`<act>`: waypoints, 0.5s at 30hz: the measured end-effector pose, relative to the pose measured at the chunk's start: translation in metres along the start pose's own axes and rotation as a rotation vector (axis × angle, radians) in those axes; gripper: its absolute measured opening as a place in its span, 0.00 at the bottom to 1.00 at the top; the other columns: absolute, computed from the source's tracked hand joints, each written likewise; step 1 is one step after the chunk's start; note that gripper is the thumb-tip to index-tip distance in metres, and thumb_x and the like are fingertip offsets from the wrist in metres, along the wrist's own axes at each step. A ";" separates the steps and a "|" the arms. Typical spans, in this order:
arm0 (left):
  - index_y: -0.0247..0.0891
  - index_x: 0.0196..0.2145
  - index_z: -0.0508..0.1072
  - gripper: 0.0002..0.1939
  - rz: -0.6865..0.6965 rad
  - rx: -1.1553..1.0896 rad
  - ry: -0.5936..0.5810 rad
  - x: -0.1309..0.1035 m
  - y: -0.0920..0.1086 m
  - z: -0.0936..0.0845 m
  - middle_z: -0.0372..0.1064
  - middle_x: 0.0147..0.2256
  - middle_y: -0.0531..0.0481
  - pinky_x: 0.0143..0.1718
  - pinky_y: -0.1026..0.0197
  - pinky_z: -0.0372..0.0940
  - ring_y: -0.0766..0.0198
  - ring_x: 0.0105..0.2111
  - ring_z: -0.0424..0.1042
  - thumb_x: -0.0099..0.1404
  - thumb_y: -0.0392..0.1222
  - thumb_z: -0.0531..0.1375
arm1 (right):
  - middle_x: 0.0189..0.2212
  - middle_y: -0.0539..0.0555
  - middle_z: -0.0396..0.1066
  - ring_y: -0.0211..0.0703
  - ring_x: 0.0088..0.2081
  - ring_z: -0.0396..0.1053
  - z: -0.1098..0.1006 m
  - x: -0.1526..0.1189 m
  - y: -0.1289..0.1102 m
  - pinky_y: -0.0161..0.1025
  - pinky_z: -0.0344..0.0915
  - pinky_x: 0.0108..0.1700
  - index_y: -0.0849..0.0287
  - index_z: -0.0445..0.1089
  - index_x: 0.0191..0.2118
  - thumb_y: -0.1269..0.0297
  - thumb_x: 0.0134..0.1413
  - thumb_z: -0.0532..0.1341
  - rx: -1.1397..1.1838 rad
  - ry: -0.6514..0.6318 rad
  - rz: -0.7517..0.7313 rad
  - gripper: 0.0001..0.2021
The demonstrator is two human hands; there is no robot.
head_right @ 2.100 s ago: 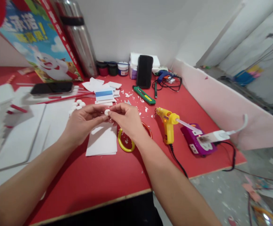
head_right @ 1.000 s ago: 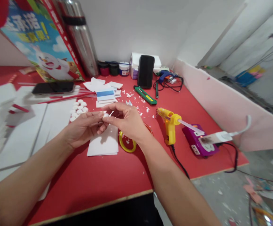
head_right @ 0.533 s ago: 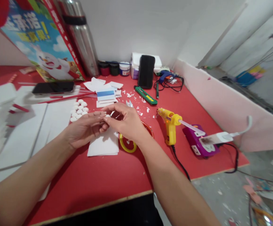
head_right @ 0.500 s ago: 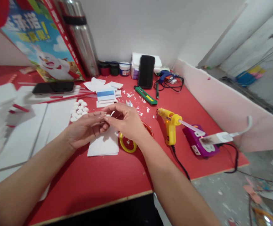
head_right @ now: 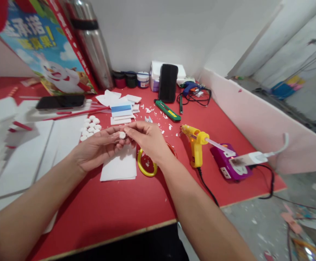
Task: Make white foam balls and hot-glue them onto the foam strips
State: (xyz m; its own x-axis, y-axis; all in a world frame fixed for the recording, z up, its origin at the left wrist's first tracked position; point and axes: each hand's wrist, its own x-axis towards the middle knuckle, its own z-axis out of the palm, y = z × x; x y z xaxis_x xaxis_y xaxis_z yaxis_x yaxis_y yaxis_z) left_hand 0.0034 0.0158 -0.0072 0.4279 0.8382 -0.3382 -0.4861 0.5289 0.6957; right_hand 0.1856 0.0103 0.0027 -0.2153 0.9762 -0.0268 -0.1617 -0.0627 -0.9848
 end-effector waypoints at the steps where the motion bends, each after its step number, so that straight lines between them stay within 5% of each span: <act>1: 0.27 0.45 0.76 0.13 0.000 -0.011 0.002 0.000 0.000 0.000 0.76 0.32 0.43 0.34 0.68 0.74 0.67 0.29 0.77 0.62 0.25 0.65 | 0.27 0.48 0.77 0.33 0.28 0.71 0.000 0.000 0.000 0.34 0.70 0.34 0.59 0.80 0.36 0.61 0.52 0.72 -0.005 0.012 -0.004 0.08; 15: 0.29 0.45 0.76 0.16 -0.007 -0.036 0.027 0.000 0.001 0.000 0.77 0.34 0.44 0.35 0.69 0.74 0.68 0.30 0.77 0.59 0.25 0.67 | 0.29 0.49 0.78 0.36 0.30 0.74 -0.001 0.001 0.003 0.36 0.73 0.39 0.58 0.80 0.38 0.61 0.53 0.71 -0.027 -0.013 -0.020 0.08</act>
State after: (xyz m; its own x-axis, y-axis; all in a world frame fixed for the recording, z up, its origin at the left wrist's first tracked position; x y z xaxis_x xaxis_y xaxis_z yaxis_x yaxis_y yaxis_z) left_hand 0.0031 0.0160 -0.0064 0.4108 0.8377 -0.3599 -0.5107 0.5384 0.6703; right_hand 0.1861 0.0110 -0.0005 -0.2251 0.9743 -0.0049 -0.1398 -0.0373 -0.9895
